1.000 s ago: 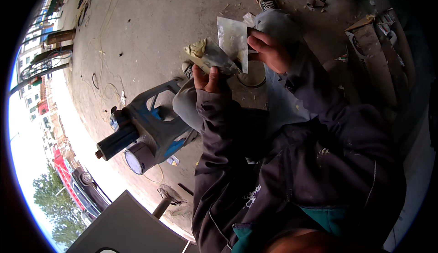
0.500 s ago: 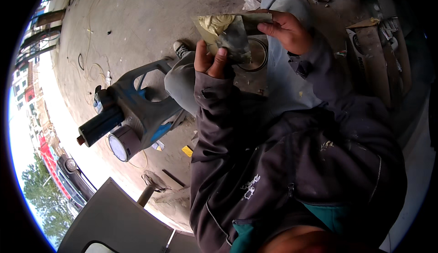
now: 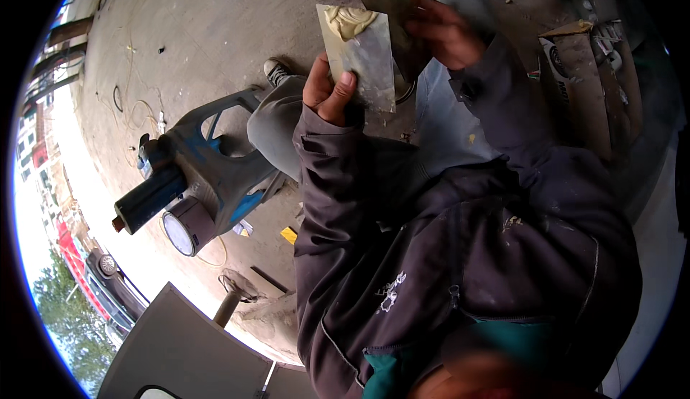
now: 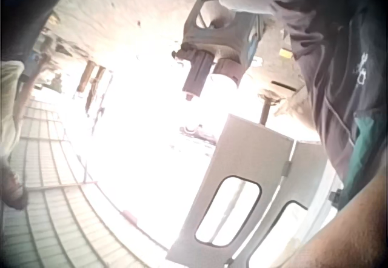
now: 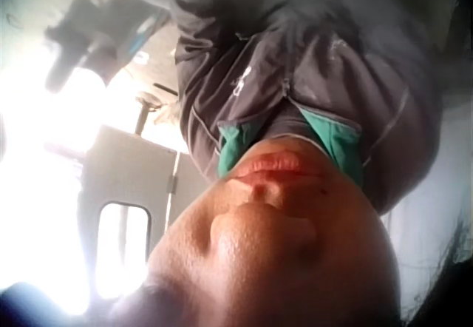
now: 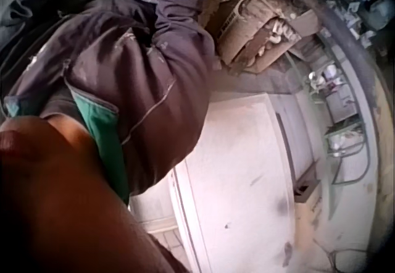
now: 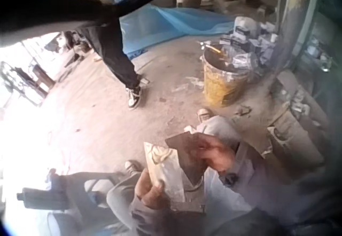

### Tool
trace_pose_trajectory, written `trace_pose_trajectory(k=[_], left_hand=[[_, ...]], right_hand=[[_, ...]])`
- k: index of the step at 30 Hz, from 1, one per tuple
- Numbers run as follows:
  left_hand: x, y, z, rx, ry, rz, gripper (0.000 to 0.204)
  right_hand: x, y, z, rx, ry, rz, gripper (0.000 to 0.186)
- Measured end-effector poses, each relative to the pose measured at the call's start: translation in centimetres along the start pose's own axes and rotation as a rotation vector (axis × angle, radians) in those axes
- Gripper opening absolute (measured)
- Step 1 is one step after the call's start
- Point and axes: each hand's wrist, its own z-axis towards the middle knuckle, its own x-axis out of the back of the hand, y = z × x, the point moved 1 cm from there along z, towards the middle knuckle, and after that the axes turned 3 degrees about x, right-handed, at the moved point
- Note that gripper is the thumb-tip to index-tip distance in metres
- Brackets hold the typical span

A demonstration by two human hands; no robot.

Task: The person scoops a beige paste from a can using a metal scraper and applies it to a flat rectangular board. They spread the paste evenly across the surface, then add a small amount of yellow liquid from a tube and mix it into the paste.

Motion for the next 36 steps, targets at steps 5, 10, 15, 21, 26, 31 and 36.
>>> trace_pose_trajectory(k=[5,10,15,21,26,31,36], left_hand=[[0.1,1.0,-0.4,-0.059,0.31,0.366,0.031],[-1.6,0.6,-0.1,-0.319,0.435,0.953,0.021],[-4.8,3.3,0.0,-0.373,0.405,1.172,0.02],[-4.3,2.3,0.2,-0.35,0.513,1.173,0.019],[0.0,-0.2,1.1,-0.525,0.587,0.754,0.019],[-1.5,1.4,-0.1,-0.29,0.391,0.156,0.021],[-1.0,1.1,-0.2,-0.172,0.258,0.008,0.021]], right_hand=[[-0.9,-2.8,-2.6,0.454,0.106,-0.474,0.031],[-6.2,-2.7,-2.3,0.746,0.131,-0.763,0.029],[-6.8,-0.7,-3.1,0.739,0.198,-0.792,0.041],[-6.2,-1.0,-3.6,0.661,0.116,-0.791,0.041],[-5.4,-1.9,-3.4,0.492,0.025,-0.644,0.03],[-7.1,-7.0,-0.8,0.538,0.19,-0.113,0.028],[-5.5,-6.3,-0.3,0.31,-0.137,-0.409,0.03]])
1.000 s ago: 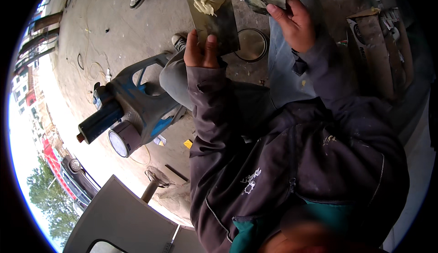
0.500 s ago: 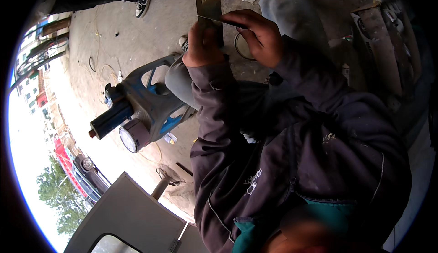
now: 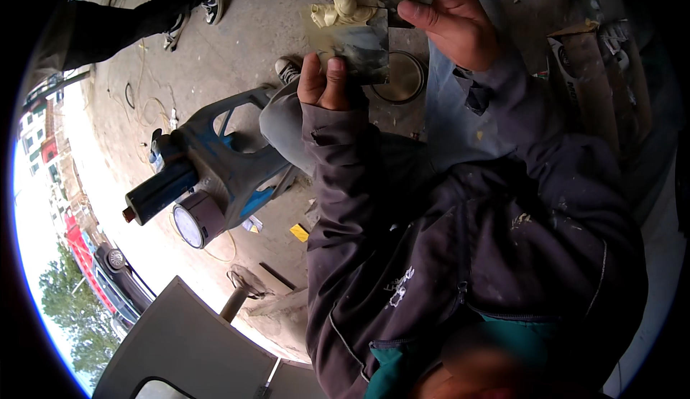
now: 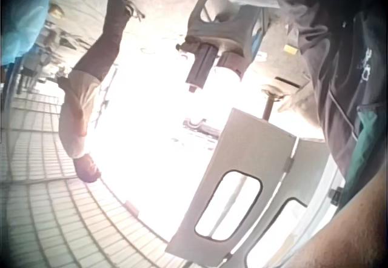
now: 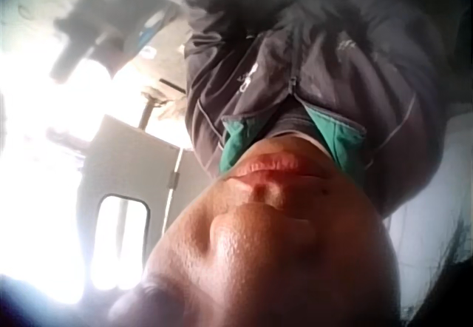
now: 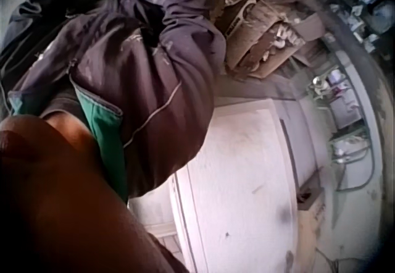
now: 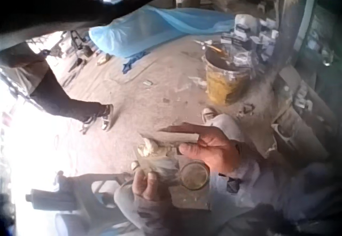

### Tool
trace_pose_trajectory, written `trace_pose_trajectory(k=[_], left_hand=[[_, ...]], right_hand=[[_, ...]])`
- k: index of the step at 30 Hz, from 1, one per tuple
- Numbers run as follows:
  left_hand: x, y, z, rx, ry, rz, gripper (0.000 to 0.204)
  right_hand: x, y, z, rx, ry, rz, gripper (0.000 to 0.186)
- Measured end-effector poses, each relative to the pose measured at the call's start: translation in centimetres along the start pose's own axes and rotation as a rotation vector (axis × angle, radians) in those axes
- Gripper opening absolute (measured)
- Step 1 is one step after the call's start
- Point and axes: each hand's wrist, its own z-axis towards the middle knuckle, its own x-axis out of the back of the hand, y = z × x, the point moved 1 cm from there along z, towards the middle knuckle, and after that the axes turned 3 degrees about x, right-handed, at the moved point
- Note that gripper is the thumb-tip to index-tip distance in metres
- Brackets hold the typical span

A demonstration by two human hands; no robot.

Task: The person scoops a beige paste from a can using a metal scraper and applies it to a flat rectangular board. They spread the paste evenly across the surface, then add a small amount of yellow liquid from a tube and mix it into the paste.

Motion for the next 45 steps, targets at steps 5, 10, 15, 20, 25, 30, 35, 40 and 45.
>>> trace_pose_trajectory(k=[5,10,15,20,25,30,35,40,45], left_hand=[[0.5,-1.5,-0.3,-0.003,0.066,-0.093,0.022],[1.1,-0.8,-0.3,-0.027,0.003,-0.077,0.024],[1.4,-1.3,-0.3,0.017,0.043,-0.048,0.025],[1.3,-2.1,-0.2,-0.026,0.056,-0.111,0.026],[0.9,-1.8,-0.9,0.025,0.007,-0.131,0.027],[0.9,-3.6,0.0,0.305,-0.359,-0.158,0.033],[0.4,-4.7,0.0,0.315,-0.37,-0.392,0.038],[2.3,-3.7,1.1,0.173,-0.099,-0.417,0.043],[1.7,-4.7,0.3,0.119,-0.088,-0.487,0.029]], right_hand=[[-0.3,2.4,-0.6,0.103,-0.052,-0.183,0.032],[0.9,2.2,0.2,-0.196,-0.068,-0.317,0.035],[-0.4,-0.5,1.4,-0.122,0.056,0.273,0.036],[1.0,3.8,-1.0,-0.057,-0.1,0.029,0.033],[2.8,4.4,-0.1,-0.064,0.113,0.08,0.038],[3.8,5.1,2.2,-0.196,0.269,0.503,0.031],[0.8,6.1,0.9,-0.445,0.002,0.44,0.036],[2.2,8.0,-1.1,-0.44,0.357,0.678,0.035],[-1.4,5.8,0.4,-0.409,0.441,0.382,0.022]])
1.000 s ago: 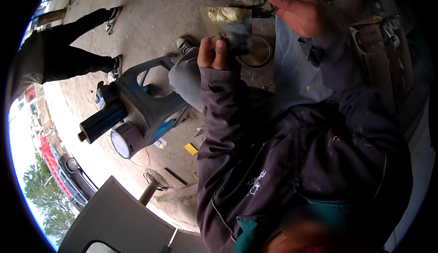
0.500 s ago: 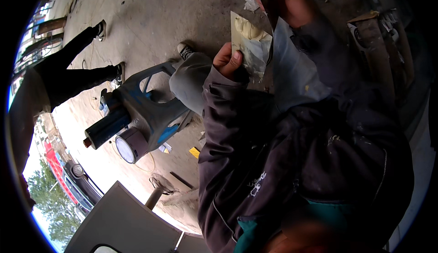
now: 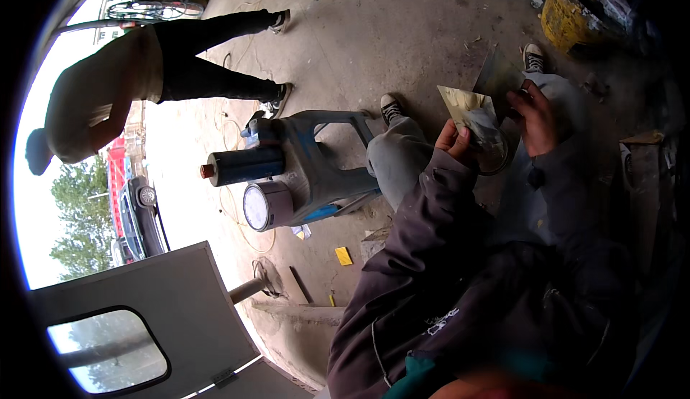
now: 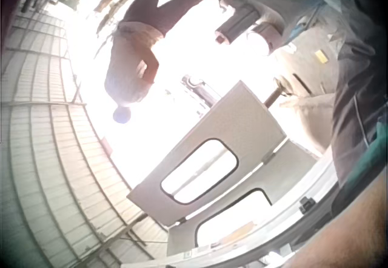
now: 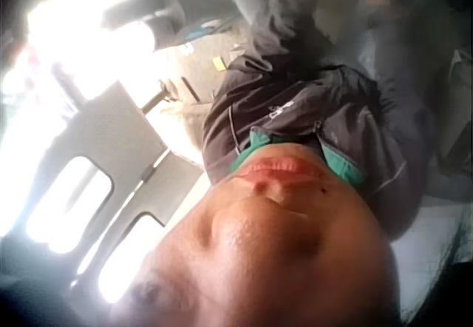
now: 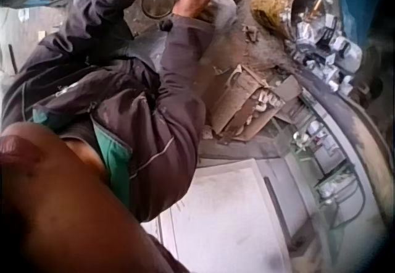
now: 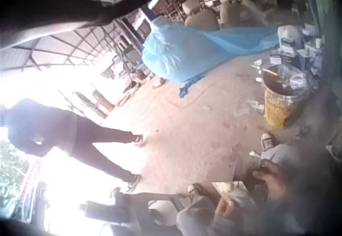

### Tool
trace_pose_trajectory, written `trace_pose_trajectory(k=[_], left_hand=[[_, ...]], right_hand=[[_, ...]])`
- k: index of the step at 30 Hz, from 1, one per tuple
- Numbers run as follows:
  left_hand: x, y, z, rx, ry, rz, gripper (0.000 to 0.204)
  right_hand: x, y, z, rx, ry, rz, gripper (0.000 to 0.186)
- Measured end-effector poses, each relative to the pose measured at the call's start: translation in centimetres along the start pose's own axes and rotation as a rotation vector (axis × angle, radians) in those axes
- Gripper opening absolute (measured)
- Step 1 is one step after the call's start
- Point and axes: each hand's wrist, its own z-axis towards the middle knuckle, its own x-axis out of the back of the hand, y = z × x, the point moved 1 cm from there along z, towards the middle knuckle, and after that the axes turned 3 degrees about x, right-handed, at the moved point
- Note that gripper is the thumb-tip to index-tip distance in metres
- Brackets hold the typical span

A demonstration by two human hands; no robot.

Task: The person scoops a beige paste from a can using a metal scraper and applies it to a flat rectangular board. They spread the paste evenly across the surface, then add a small amount of yellow liquid from a tube and mix it into the paste.

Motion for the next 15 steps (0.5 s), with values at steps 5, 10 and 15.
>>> trace_pose_trajectory(k=[5,10,15], left_hand=[[-1.8,-0.2,0.7,-0.011,0.114,0.056,0.024],[-1.1,0.7,0.5,-0.021,0.154,0.147,0.035],[-2.4,0.9,1.1,0.024,0.174,0.129,0.029]], right_hand=[[0.0,2.1,-0.1,0.048,-0.096,-0.027,0.025],[4.0,-2.8,-2.6,0.63,0.159,-1.02,0.038],[11.9,-1.4,-9.8,0.378,0.065,-1.254,0.05]])
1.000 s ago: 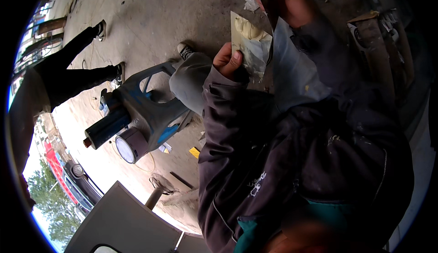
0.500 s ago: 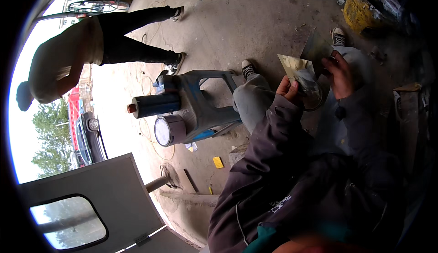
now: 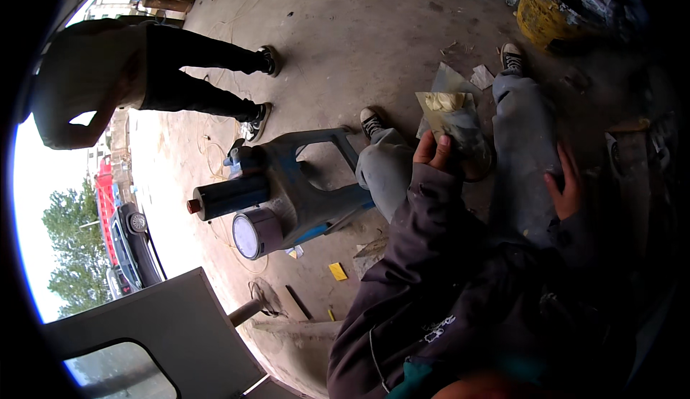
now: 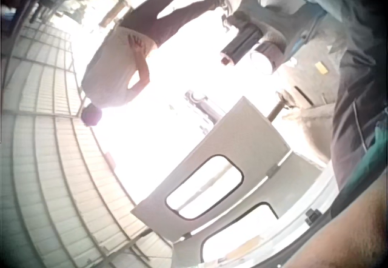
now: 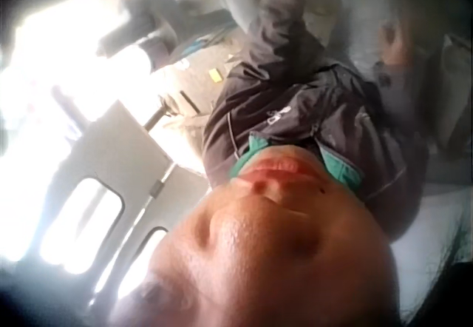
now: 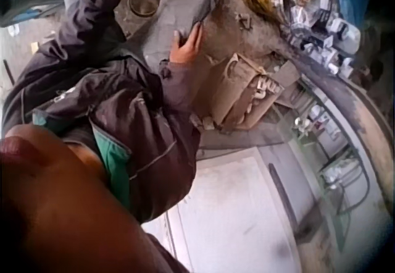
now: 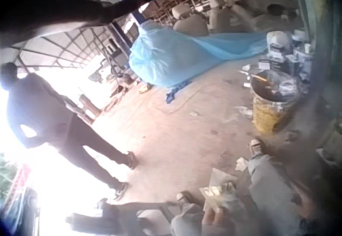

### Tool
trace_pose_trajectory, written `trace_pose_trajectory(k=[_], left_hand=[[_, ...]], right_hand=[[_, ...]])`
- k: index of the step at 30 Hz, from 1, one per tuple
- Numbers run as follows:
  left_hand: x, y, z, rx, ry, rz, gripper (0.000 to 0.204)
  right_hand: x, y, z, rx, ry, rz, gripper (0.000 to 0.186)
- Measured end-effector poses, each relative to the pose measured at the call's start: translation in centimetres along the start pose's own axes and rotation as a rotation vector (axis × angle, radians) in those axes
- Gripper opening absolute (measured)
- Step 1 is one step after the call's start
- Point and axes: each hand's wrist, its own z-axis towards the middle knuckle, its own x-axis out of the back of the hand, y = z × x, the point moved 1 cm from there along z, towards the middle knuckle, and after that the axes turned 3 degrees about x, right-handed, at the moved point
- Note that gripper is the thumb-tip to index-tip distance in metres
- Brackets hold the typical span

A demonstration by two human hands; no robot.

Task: The person scoops a beige paste from a can using a metal scraper and applies it to a flat rectangular board. They spread the paste evenly across the surface, then add a small amount of yellow liquid from a tube and mix it into the paste.

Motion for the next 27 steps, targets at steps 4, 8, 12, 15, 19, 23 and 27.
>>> trace_pose_trajectory(k=[4,8,12,15,19,23,27], left_hand=[[-1.4,0.1,0.0,0.116,-0.067,0.018,0.041],[-1.2,-1.2,0.7,0.144,0.003,0.229,0.041],[0.2,-1.6,0.5,0.016,0.065,0.396,0.039],[0.5,-3.9,0.9,0.039,0.12,0.553,0.041],[-1.2,-3.5,-0.1,0.088,0.16,0.739,0.043],[0.3,-3.5,0.2,0.135,0.129,0.77,0.044],[-0.2,-3.3,0.2,0.174,0.052,0.699,0.043]], right_hand=[[1.6,11.1,-10.1,-0.65,-0.167,0.222,0.046],[4.3,21.1,-20.7,-1.029,-0.118,0.272,0.032],[8.0,15.5,-20.1,-0.979,-0.027,-0.14,0.022],[7.5,16.3,-20.7,-1.013,-0.051,-0.248,0.035],[4.3,17.1,-24.4,-0.954,0.178,-0.302,0.044],[1.3,20.7,-24.9,-0.908,0.066,-0.525,0.048],[1.6,23.7,-24.6,-0.949,0.118,-0.31,0.06]])
